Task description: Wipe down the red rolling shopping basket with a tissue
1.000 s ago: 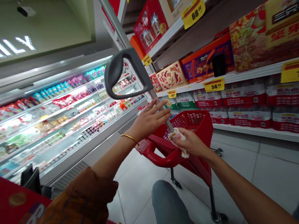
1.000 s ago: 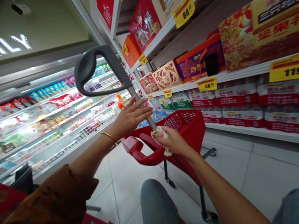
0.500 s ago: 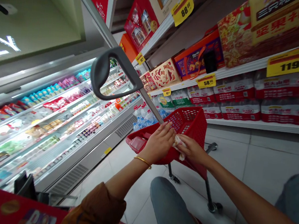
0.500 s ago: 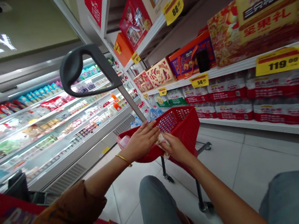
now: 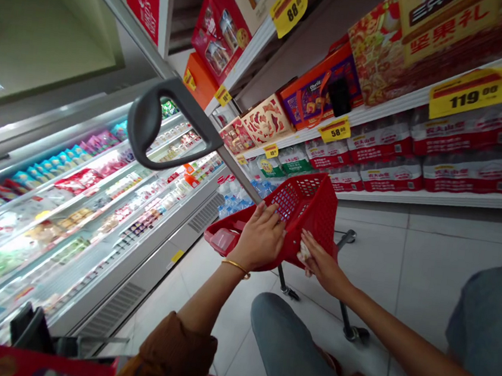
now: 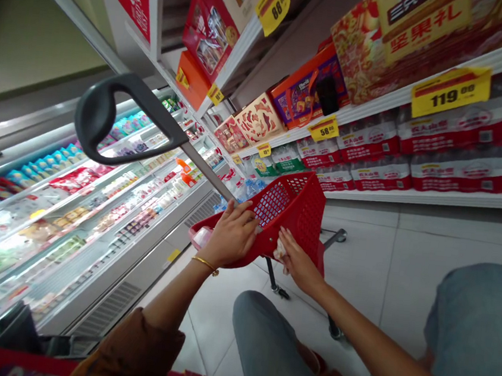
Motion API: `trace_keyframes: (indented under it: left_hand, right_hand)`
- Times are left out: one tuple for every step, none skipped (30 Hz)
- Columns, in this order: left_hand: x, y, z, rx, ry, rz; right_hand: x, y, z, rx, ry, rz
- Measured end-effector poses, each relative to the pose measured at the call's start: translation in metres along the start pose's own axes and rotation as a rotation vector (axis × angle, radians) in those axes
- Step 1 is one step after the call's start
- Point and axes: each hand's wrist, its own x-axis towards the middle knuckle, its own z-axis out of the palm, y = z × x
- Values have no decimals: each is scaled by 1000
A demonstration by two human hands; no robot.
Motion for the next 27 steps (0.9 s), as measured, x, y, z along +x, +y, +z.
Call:
trace_keyframes:
  left_hand:
    - [-1,0,0,9,0,-1]
    - [-1,0,0,20,0,-1]
    - [-1,0,-1,35,-2,1]
    - [-1,1,-1,52,-9,8]
    - [0,2,-1,72,-20,21]
    - [0,4,-1,92,-36,38]
    - [1,7,0,113,-59,58]
    - [3,11,1,133,-85,73]
    - [4,15,2,155,-114,77]
    - [6,20,4,176,-142,67]
    - [7,25,6,197,-169,41]
    - [8,30,8,208,-192,6]
    - [9,35,10,204,-213,-26]
    - [9,39,12,190,-233,-44]
    - [10,43,14,176,-250,-51]
    - [10,45,15,165,-261,-54]
    - [10,48,17,162,-270,-58]
    - [10,50,18,168,-276,-69]
    - [10,52,19,176,-281,-87]
    - [10,54,21,180,-287,-106]
    - [10,56,22,180,-293,-122]
    - [10,59,24,180,-298,-138]
    - [9,61,27,180,-300,-156]
    - [8,64,30,181,-298,-177]
    - [6,65,33,184,-295,-201]
    - [5,67,36,188,-291,-225]
    - [3,67,39,193,-288,-243]
  right_hand:
    - [-1,-2,3,4,35,29]
    - [0,-5,5,11,77,48]
    - [4,-10,6,21,124,54]
    - [8,-17,7,30,181,48]
    - [14,-25,7,40,232,32]
    - [21,-34,7,48,289,-3]
    - [28,-42,7,54,353,-48]
    - [33,-50,7,50,407,-73]
    - [38,-55,7,40,447,-79]
    - [41,-59,8,35,465,-77]
    - [42,-61,10,33,468,-68]
    - [42,-61,13,35,461,-58]
    - [40,-58,17,38,449,-51]
    - [37,-54,21,39,438,-50]
    - [34,-49,25,34,431,-54]
    - [30,-43,30,22,423,-62]
    - [26,-37,34,4,414,-78]
    - [22,-32,38,-16,404,-98]
    - [19,-27,41,-36,392,-122]
    - [17,-23,44,-57,380,-140]
    - [14,-19,46,-77,368,-150]
    - [12,-15,48,-96,357,-151]
    - [9,-11,50,-114,345,-148]
    - [6,-6,51,-131,334,-141]
    - [2,-1,53,-146,323,-136]
    - [-3,5,55,-160,315,-132]
    - [-8,12,56,-172,309,-127]
